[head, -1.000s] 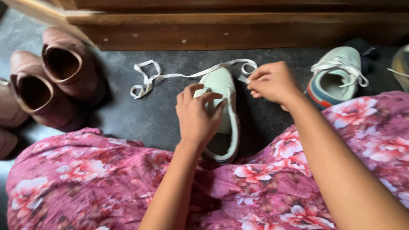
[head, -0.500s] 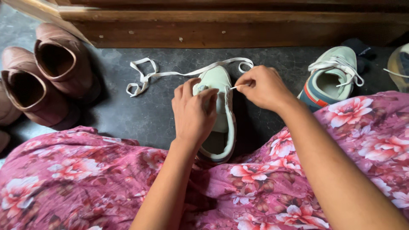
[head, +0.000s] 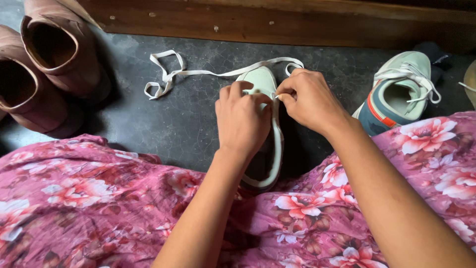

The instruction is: The person removes the laces from a light green sneaker, then threads and ties the laces back through the eyelets. The person repeats the same process on the second sneaker, finishing with a tied bow on each shoe.

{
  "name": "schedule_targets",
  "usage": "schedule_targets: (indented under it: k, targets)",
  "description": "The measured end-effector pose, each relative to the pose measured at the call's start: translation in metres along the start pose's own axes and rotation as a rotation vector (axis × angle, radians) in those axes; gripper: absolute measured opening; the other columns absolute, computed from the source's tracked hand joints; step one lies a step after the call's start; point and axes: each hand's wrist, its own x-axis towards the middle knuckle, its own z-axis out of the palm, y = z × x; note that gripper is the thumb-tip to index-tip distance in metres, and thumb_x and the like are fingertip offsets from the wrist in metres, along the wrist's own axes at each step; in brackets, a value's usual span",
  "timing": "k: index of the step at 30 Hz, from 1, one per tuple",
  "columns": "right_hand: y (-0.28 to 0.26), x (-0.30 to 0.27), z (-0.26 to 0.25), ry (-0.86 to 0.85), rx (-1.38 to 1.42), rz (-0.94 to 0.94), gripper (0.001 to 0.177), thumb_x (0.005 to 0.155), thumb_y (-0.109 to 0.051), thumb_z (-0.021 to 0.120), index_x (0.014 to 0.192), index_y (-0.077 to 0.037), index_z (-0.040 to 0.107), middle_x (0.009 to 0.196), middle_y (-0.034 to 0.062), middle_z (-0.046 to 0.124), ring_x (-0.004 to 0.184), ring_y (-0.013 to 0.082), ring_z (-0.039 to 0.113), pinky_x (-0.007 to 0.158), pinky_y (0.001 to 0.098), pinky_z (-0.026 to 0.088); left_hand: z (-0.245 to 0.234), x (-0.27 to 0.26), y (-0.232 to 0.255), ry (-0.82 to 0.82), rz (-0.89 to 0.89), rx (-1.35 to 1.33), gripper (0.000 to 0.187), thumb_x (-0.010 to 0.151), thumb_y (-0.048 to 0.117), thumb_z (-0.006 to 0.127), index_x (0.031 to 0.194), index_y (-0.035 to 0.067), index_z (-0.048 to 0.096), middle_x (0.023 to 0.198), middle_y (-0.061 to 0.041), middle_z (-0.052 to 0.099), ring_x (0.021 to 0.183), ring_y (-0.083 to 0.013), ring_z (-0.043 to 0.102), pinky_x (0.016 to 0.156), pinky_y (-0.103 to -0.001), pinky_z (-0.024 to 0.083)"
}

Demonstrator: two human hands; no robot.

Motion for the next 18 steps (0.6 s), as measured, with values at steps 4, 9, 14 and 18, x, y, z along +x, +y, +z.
schedule_targets:
  k: [4, 9, 14, 18]
  targets:
    - [-0.002, 0.003, 0.001, -0.011, -0.005, 0.036, 0.017, 0.081, -0.002, 0.071, 0.097, -0.001, 0.079, 0.089, 0.0213, 0.072, 0.084, 0.0363, 0.072, 0.077, 0.0433, 0.056, -0.001, 0.000, 0.003, -0.005, -0.014, -0.020, 0.012, 0.078, 0.021, 0.078, 0.089, 0.021, 0.083, 0.118, -0.010, 0.067, 0.109, -0.0331, 0.058, 0.090, -0.044, 0.047]
    - [0.004, 0.003, 0.004, -0.054, 0.063, 0.183, 0.018, 0.081, -0.006, 0.074, 0.098, -0.004, 0.079, 0.089, 0.0188, 0.075, 0.082, 0.0306, 0.076, 0.078, 0.0399, 0.058, 0.000, 0.000, 0.002, 0.000, -0.014, -0.031, 0.016, 0.077, 0.018, 0.077, 0.091, 0.021, 0.083, 0.118, -0.009, 0.067, 0.110, -0.0330, 0.058, 0.091, -0.044, 0.047]
    - [0.004, 0.004, 0.011, -0.040, 0.160, 0.292, 0.028, 0.081, -0.003, 0.073, 0.109, -0.007, 0.075, 0.082, 0.0132, 0.077, 0.077, 0.0229, 0.077, 0.073, 0.0354, 0.059, 0.005, 0.001, -0.001, -0.001, -0.062, -0.020, 0.030, 0.078, 0.020, 0.078, 0.108, 0.017, 0.079, 0.117, -0.010, 0.066, 0.108, -0.0347, 0.057, 0.090, -0.045, 0.046]
    - [0.005, 0.002, 0.012, -0.004, 0.220, 0.231, 0.018, 0.082, -0.004, 0.077, 0.099, 0.000, 0.070, 0.086, 0.0103, 0.078, 0.082, 0.0172, 0.077, 0.073, 0.0321, 0.060, 0.013, 0.003, -0.002, -0.038, -0.086, 0.028, 0.029, 0.076, 0.020, 0.078, 0.105, 0.020, 0.078, 0.115, -0.012, 0.063, 0.109, -0.0357, 0.057, 0.089, -0.046, 0.046]
